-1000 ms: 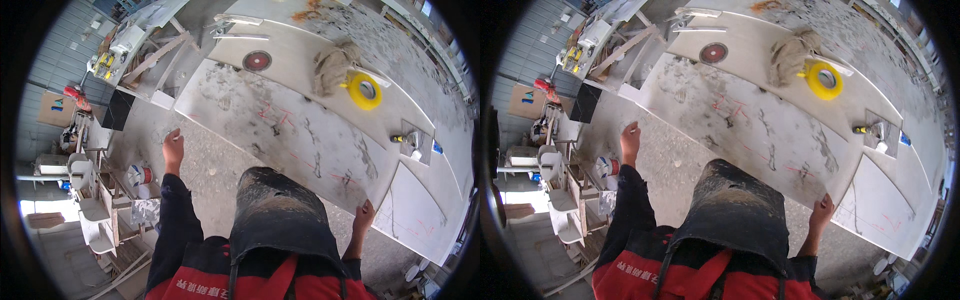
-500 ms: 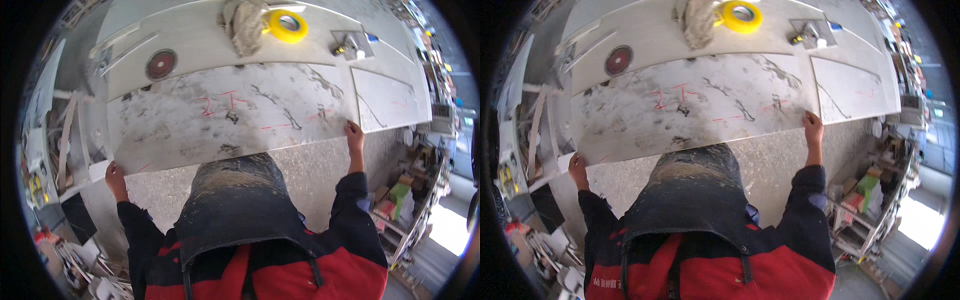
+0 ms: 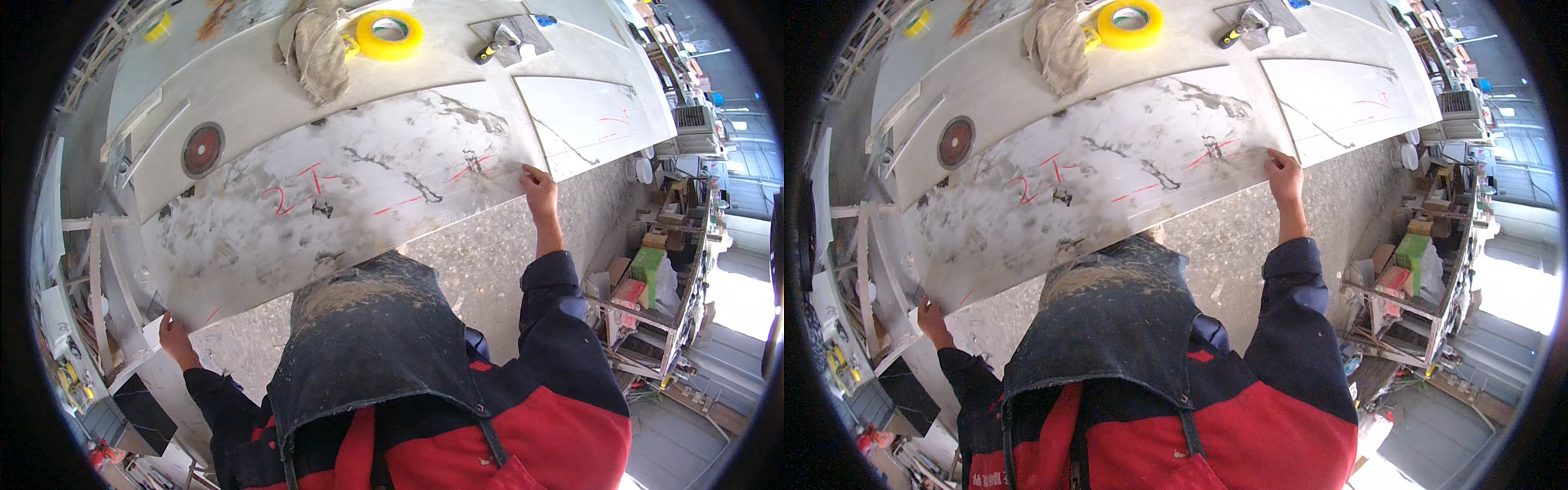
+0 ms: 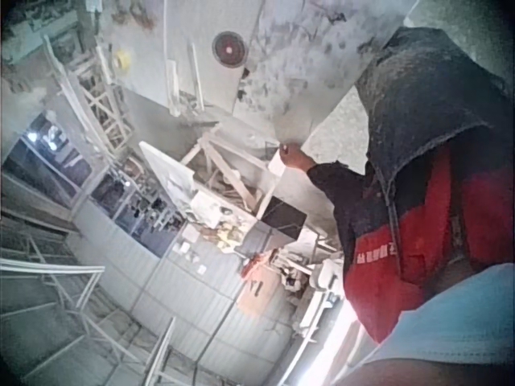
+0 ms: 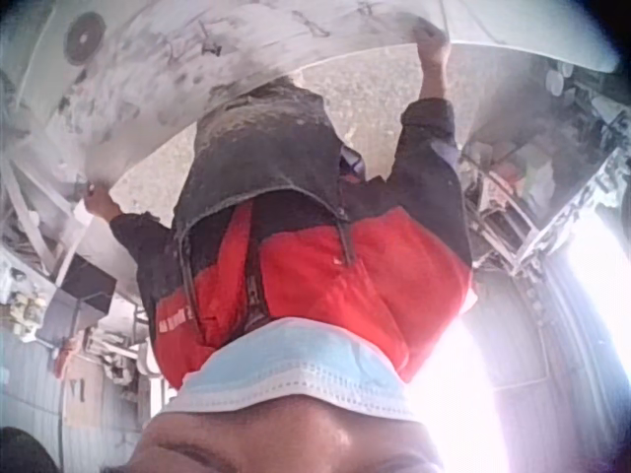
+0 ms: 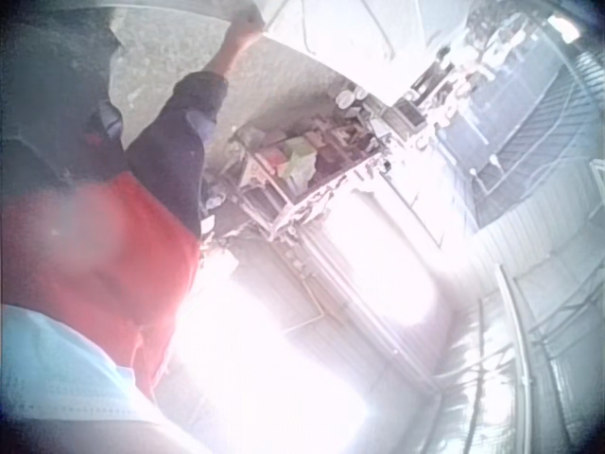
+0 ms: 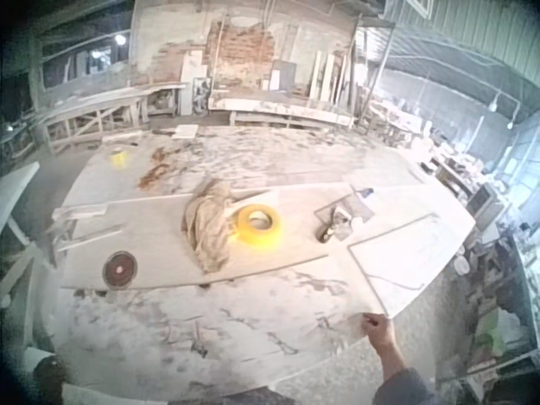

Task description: The person aligns and fits several white marble-patterned tiles together on a workbench, using a metal straightedge to check edges and a yellow tape roll to mark or secure seams. The person repeatedly adjusts tile positions and applies tape along the joints.

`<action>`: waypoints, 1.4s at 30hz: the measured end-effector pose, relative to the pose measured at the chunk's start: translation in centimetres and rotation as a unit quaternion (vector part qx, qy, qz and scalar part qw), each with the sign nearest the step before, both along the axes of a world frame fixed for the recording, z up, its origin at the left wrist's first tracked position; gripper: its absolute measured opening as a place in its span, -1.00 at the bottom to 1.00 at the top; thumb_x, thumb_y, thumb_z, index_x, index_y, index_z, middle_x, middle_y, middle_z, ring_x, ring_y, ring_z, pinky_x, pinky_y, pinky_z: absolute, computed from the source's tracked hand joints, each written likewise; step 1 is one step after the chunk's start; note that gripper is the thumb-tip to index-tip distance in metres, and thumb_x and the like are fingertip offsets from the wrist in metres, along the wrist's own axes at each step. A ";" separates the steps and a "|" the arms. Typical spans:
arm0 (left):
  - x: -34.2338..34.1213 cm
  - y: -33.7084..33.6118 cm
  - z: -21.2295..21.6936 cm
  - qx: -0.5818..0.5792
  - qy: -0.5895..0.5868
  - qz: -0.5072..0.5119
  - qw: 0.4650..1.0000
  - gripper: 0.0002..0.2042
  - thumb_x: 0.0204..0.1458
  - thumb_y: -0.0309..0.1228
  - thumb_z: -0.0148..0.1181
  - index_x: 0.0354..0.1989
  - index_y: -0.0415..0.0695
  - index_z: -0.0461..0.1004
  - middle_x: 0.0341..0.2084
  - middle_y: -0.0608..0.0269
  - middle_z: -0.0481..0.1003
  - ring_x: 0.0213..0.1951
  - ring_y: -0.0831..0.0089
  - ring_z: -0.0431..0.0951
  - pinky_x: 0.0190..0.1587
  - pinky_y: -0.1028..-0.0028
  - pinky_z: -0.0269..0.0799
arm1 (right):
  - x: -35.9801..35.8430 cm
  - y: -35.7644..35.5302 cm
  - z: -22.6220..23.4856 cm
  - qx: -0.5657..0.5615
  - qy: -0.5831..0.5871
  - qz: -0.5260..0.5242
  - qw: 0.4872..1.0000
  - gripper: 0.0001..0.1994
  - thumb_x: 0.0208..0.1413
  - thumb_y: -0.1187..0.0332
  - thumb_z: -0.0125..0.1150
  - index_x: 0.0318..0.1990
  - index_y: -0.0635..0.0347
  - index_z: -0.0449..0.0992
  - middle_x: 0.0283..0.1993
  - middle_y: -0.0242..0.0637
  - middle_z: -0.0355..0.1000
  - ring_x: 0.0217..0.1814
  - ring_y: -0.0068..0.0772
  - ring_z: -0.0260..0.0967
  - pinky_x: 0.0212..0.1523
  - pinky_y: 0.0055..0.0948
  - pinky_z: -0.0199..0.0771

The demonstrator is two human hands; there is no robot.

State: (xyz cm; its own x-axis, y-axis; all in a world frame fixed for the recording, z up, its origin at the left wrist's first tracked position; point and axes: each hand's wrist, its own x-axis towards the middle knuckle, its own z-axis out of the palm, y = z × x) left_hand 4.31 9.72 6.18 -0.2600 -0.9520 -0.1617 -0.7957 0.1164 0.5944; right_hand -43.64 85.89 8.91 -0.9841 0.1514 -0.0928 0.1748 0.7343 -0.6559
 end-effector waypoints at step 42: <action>1.5 -0.3 -1.6 -0.001 0.064 -0.023 0.998 -0.51 0.05 -0.49 0.17 0.23 -0.29 0.49 -0.39 0.38 0.45 -0.35 0.56 0.38 -0.24 0.51 0.34 | 0.1 0.0 0.3 -0.113 -0.012 0.016 0.993 -0.59 0.11 0.47 0.27 0.15 0.28 0.60 -0.25 -0.48 0.46 -0.24 -0.64 0.33 -0.14 -0.59 0.39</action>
